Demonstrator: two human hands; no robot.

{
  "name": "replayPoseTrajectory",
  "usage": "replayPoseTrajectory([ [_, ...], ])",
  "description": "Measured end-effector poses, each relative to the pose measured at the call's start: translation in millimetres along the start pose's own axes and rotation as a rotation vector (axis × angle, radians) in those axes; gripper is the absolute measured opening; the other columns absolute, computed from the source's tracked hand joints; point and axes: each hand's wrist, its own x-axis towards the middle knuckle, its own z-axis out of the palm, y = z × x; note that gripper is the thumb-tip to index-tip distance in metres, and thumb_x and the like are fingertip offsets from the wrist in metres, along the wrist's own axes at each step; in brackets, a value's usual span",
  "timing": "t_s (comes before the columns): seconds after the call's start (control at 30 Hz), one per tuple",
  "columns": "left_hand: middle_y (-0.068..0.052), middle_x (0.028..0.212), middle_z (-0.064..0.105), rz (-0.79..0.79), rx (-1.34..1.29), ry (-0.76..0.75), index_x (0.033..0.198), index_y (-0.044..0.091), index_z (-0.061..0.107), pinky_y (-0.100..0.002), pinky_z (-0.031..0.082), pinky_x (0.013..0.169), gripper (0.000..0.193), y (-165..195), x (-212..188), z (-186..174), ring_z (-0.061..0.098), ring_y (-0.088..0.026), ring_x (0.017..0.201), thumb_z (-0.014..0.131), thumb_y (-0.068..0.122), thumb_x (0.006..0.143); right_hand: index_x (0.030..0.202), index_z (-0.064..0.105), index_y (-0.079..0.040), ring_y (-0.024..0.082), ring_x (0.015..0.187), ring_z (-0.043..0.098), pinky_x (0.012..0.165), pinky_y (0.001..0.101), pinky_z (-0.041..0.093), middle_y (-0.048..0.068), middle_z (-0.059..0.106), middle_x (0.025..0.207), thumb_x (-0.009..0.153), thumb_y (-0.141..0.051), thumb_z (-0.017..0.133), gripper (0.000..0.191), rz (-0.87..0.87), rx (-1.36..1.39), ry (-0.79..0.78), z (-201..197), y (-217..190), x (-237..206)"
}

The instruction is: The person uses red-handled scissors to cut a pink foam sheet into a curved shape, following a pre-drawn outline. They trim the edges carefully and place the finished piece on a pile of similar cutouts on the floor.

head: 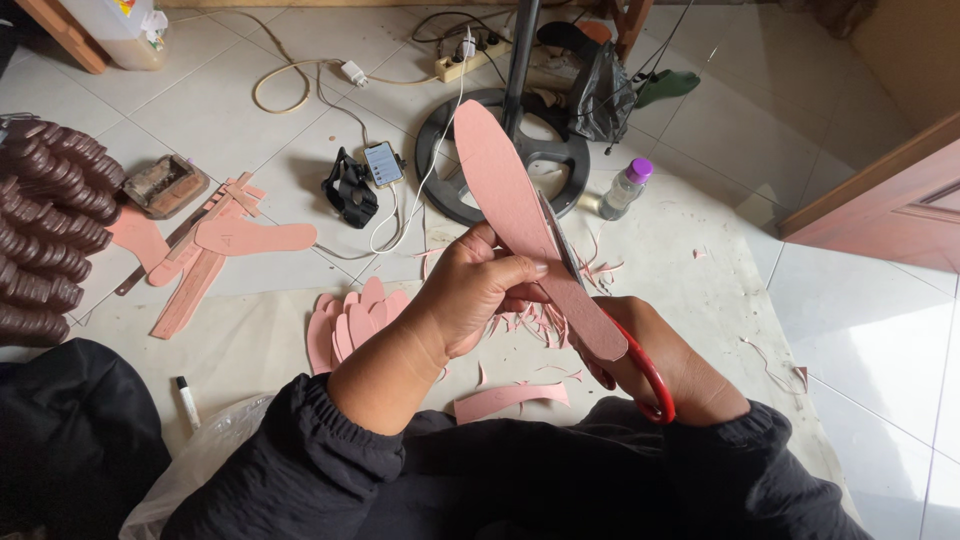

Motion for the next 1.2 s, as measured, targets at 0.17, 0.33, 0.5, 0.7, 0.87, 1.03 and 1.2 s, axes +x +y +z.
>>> replayPoseTrajectory([
  [0.17, -0.006, 0.099, 0.074, -0.070, 0.038, 0.064, 0.111, 0.007, 0.065, -0.027, 0.060, 0.069, 0.023, 0.2, 0.7, 0.9, 0.072, -0.012, 0.076, 0.066, 0.007, 0.088, 0.070, 0.059, 0.001, 0.014, 0.048, 0.052, 0.045, 0.0323, 0.044, 0.006, 0.058, 0.053, 0.084, -0.012, 0.063, 0.019, 0.020, -0.028, 0.027, 2.1, 9.2, 4.0],
  [0.33, -0.005, 0.098, 0.074, -0.091, 0.043, 0.075, 0.112, 0.008, 0.066, -0.026, 0.057, 0.069, 0.024, 1.0, 1.0, -0.4, 0.071, -0.011, 0.076, 0.067, 0.009, 0.088, 0.077, 0.061, 0.001, 0.014, 0.050, 0.058, 0.046, 0.0334, 0.050, 0.006, 0.063, 0.057, 0.075, -0.002, 0.066, 0.006, 0.036, -0.082, 0.057, 4.4, 16.8, 8.1],
  [0.5, -0.005, 0.097, 0.075, -0.110, 0.013, 0.079, 0.111, 0.010, 0.066, -0.026, 0.054, 0.070, 0.024, -1.2, 2.5, -3.0, 0.071, -0.012, 0.077, 0.069, 0.009, 0.087, 0.077, 0.062, 0.003, 0.015, 0.051, 0.058, 0.046, 0.0347, 0.050, 0.009, 0.063, 0.058, 0.077, -0.002, 0.067, 0.007, 0.079, -0.089, 0.085, 9.2, 23.8, 10.1],
  [0.7, -0.005, 0.096, 0.074, -0.142, 0.011, 0.092, 0.106, 0.010, 0.064, -0.027, 0.054, 0.068, 0.019, -5.7, 7.1, -7.4, 0.072, -0.012, 0.078, 0.070, 0.010, 0.088, 0.076, 0.064, 0.003, 0.015, 0.049, 0.059, 0.046, 0.0337, 0.051, 0.011, 0.064, 0.057, 0.082, -0.006, 0.067, 0.011, 0.025, -0.205, 0.164, 13.9, 30.3, 13.2],
  [0.87, -0.005, 0.096, 0.074, -0.140, -0.018, 0.069, 0.108, 0.010, 0.065, -0.026, 0.054, 0.068, 0.020, -4.9, 6.9, -8.9, 0.071, -0.013, 0.078, 0.071, 0.010, 0.089, 0.076, 0.065, 0.002, 0.016, 0.050, 0.058, 0.046, 0.0342, 0.049, 0.010, 0.063, 0.057, 0.085, -0.008, 0.066, 0.013, 0.123, -0.119, 0.145, 15.4, 22.1, 12.0],
  [1.03, -0.006, 0.096, 0.074, -0.220, -0.020, -0.055, 0.111, 0.010, 0.066, -0.026, 0.057, 0.068, 0.022, -2.8, 3.3, -2.9, 0.072, -0.012, 0.078, 0.069, 0.011, 0.089, 0.083, 0.066, -0.002, 0.013, 0.051, 0.060, 0.048, 0.0323, 0.050, 0.006, 0.065, 0.057, 0.086, -0.016, 0.068, 0.015, 0.128, -0.051, 0.077, 8.5, 8.8, 7.9],
  [1.2, -0.006, 0.094, 0.074, -0.222, -0.040, -0.079, 0.112, 0.010, 0.067, -0.027, 0.061, 0.069, 0.024, -3.0, 0.6, 2.1, 0.073, -0.012, 0.076, 0.067, 0.010, 0.088, 0.083, 0.066, 0.000, 0.013, 0.051, 0.061, 0.049, 0.0309, 0.051, 0.005, 0.065, 0.059, 0.088, -0.018, 0.068, 0.019, 0.117, -0.037, 0.045, 3.0, 6.9, 5.0],
])
